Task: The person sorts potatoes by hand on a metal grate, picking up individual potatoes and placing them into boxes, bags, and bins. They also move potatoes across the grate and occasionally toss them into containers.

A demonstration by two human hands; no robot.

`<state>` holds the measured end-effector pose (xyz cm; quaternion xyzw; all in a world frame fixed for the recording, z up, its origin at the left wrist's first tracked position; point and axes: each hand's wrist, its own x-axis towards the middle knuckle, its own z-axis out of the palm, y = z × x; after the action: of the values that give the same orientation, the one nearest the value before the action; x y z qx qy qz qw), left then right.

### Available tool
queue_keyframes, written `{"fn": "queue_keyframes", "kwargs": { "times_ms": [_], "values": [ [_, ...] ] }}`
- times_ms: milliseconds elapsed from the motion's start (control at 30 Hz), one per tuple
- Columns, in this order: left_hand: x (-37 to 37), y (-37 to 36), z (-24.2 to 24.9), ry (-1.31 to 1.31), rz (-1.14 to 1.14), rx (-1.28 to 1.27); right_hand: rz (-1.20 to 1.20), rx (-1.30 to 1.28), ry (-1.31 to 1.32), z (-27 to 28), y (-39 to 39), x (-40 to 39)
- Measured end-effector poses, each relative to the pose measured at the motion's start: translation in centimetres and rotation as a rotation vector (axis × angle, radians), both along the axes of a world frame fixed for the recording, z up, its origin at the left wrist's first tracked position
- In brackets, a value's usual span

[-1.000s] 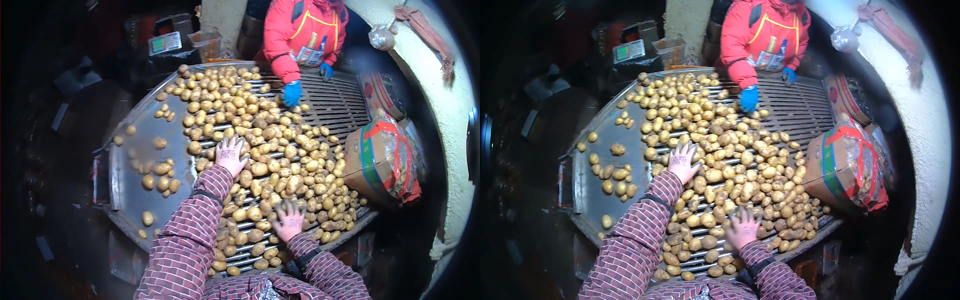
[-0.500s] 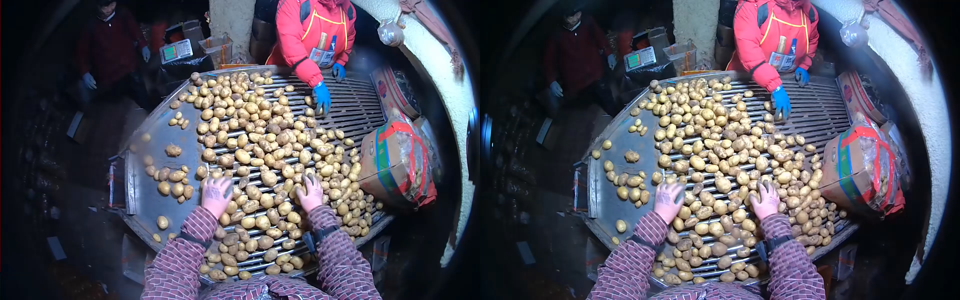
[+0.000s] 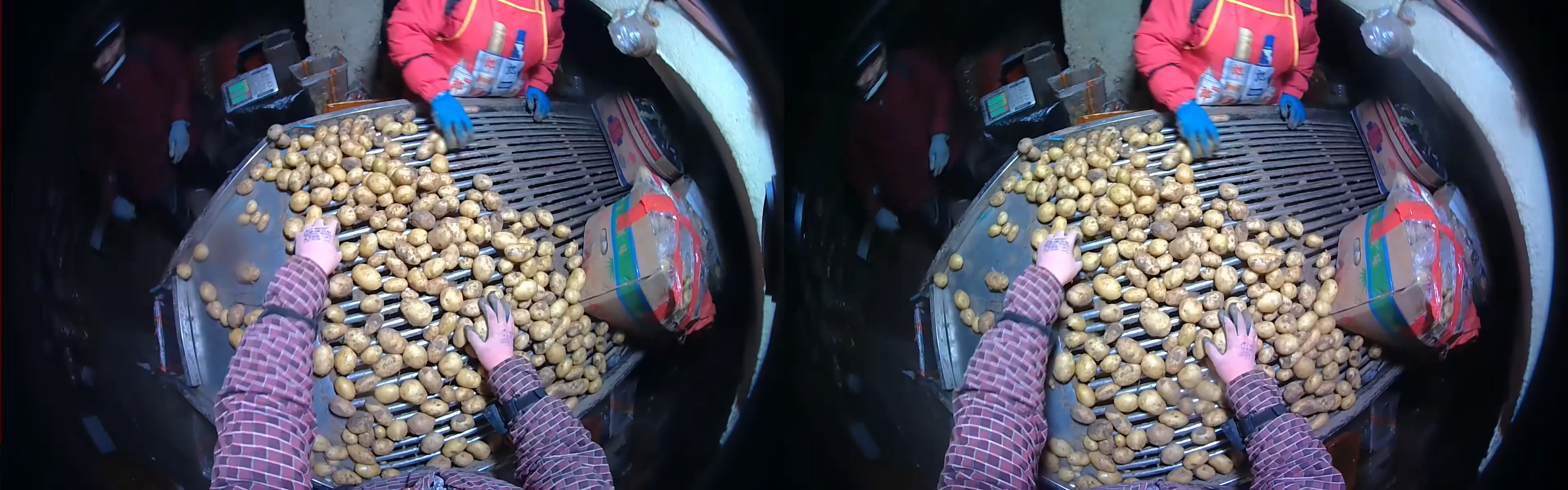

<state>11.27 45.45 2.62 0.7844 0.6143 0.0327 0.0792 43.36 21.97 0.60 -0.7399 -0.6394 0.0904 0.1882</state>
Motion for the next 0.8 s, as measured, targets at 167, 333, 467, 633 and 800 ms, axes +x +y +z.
{"fn": "queue_keyframes", "kwargs": {
  "times_ms": [167,333,467,633,800],
  "values": [
    [7.0,1.1,1.8,-0.009,-0.137,-0.018,-0.003,0.018,-0.043,0.0,-0.1,-0.4],
    [11.5,4.8,-2.1,0.122,-0.062,-0.172,0.034,0.017,-0.029,0.7,0.2,0.0],
    [10.8,5.5,-1.6,0.005,-0.017,-0.263,0.013,-0.016,0.029,0.8,0.1,0.1],
    [7.0,1.6,-1.1,-0.009,-0.024,-0.176,0.005,0.017,0.066,0.8,-0.3,0.2],
    [-0.9,-5.7,-4.4,-0.700,-0.077,-0.045,0.316,-0.259,-0.161,4.3,-1.5,-0.2]
  ]
}}
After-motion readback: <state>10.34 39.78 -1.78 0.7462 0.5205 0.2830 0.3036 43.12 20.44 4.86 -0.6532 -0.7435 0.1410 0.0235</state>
